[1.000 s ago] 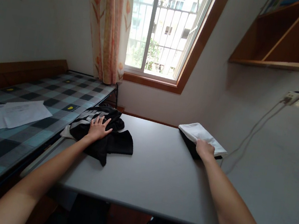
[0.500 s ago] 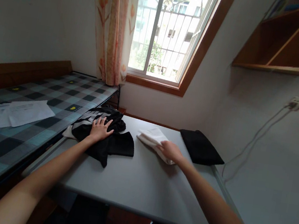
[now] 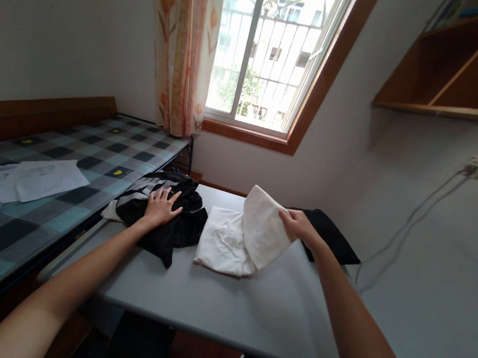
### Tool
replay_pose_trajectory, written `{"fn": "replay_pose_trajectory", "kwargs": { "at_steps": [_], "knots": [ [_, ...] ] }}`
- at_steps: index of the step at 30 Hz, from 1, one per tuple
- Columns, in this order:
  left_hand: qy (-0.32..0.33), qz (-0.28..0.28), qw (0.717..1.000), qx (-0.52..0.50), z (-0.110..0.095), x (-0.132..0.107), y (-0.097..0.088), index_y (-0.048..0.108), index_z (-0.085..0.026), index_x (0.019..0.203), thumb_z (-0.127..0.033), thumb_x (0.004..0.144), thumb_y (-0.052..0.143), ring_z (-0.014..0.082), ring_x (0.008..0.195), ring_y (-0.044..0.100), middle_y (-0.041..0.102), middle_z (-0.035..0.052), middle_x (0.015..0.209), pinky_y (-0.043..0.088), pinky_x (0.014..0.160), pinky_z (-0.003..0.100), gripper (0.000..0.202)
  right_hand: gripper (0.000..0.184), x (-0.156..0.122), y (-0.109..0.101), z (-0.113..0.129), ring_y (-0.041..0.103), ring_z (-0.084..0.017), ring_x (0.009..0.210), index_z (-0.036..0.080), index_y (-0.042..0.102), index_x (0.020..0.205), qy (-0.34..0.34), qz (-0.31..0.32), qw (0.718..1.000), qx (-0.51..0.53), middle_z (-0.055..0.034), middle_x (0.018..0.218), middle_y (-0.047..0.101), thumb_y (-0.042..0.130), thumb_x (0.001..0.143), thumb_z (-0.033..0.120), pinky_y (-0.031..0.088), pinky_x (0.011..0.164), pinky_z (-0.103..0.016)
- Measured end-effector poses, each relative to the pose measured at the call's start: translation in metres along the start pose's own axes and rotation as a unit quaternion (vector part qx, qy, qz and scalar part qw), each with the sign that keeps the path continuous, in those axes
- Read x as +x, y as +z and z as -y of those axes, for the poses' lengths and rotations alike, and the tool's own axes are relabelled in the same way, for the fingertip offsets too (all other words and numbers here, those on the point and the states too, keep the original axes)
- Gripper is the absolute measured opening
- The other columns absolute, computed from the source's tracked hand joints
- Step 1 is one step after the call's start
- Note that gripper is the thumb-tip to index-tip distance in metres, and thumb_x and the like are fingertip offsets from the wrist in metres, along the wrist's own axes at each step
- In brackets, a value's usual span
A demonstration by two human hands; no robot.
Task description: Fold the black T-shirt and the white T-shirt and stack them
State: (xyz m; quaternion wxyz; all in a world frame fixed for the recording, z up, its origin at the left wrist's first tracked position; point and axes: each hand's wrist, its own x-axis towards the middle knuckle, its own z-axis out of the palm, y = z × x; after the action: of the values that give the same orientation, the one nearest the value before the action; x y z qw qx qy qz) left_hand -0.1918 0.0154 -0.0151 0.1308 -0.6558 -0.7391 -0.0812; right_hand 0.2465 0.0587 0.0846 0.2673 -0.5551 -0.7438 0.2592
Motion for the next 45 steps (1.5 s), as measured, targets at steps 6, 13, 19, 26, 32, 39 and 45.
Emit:
{"fn": "replay_pose_trajectory", "kwargs": {
  "at_steps": [6,13,19,26,32,39,45],
  "knots": [
    [-0.003,-0.005,1.000,-0.011,-0.003,-0.002,-0.003,0.041,-0.027,0.146,-0.055,0.089,0.044,0.0368,0.140,0.028,0.037,0.0127,0.152,0.021,0.110,0.052,0.064,0.030,-0.040,-0.026,-0.067,0.063,-0.026,0.094,0.016,0.068,0.109,0.172,-0.113,0.916,-0.346,-0.0148,0.104,0.066,0.051,0.087,0.027,0.045,0.074,-0.031],
    [-0.008,-0.009,1.000,-0.012,-0.004,-0.005,-0.003,0.042,-0.027,0.146,-0.054,0.090,0.044,0.0355,0.140,0.028,0.037,0.0122,0.152,0.021,0.110,0.051,0.062,0.041,-0.039,0.043,-0.046,0.061,-0.022,0.102,0.017,0.064,0.117,0.016,0.021,0.953,-0.300,-0.0128,0.115,0.063,0.053,0.090,0.045,0.044,0.086,-0.028],
    [-0.018,-0.013,0.998,-0.051,-0.005,-0.006,-0.006,0.045,-0.026,0.144,-0.053,0.094,0.039,0.0339,0.140,0.030,0.039,0.0126,0.151,0.021,0.111,0.051,0.057,0.030,-0.035,0.079,-0.022,0.062,-0.027,0.103,0.013,0.067,0.103,0.053,0.020,0.917,-0.395,-0.0182,0.109,0.065,0.048,0.092,0.034,0.045,0.078,-0.031],
    [0.096,-0.119,0.971,-0.183,-0.068,-0.020,-0.033,0.058,-0.023,0.129,-0.043,0.095,0.044,0.0303,0.141,0.027,0.046,0.0125,0.142,0.021,0.114,0.051,0.041,0.024,-0.019,0.059,-0.024,0.064,-0.020,0.077,0.014,0.066,0.085,0.062,-0.019,0.976,-0.210,-0.0107,0.082,0.069,0.046,0.086,0.026,0.042,0.065,-0.025],
    [0.401,-0.029,0.875,-0.269,-0.151,-0.026,-0.031,0.046,-0.022,0.138,-0.025,0.095,0.046,0.0212,0.119,0.055,0.051,0.0127,0.137,0.043,0.101,0.037,0.043,0.036,-0.017,0.016,-0.014,0.056,-0.016,0.061,0.015,0.062,0.088,0.013,-0.143,0.973,0.179,-0.0029,0.072,0.064,0.051,0.077,0.047,0.042,0.054,-0.024],
    [0.504,0.027,0.839,-0.204,-0.197,-0.031,-0.008,0.043,-0.020,0.141,-0.014,0.093,0.040,0.0239,0.139,0.035,0.051,0.0117,0.142,0.030,0.109,0.045,0.049,0.032,-0.025,-0.074,-0.065,0.059,-0.021,0.077,0.010,0.065,0.099,0.152,-0.338,0.927,0.051,-0.0150,0.093,0.068,0.053,0.077,0.031,0.046,0.068,-0.030],
    [0.491,-0.012,0.857,-0.155,-0.201,-0.034,-0.017,0.058,-0.021,0.123,-0.024,0.094,0.044,0.0251,0.112,0.053,0.062,0.0110,0.112,0.028,0.105,0.047,0.032,0.048,-0.040,-0.059,-0.088,0.054,-0.033,0.112,0.013,0.060,0.124,0.195,-0.379,0.883,-0.196,-0.0202,0.126,0.057,0.056,0.079,0.028,0.042,0.093,-0.045]
  ]
}}
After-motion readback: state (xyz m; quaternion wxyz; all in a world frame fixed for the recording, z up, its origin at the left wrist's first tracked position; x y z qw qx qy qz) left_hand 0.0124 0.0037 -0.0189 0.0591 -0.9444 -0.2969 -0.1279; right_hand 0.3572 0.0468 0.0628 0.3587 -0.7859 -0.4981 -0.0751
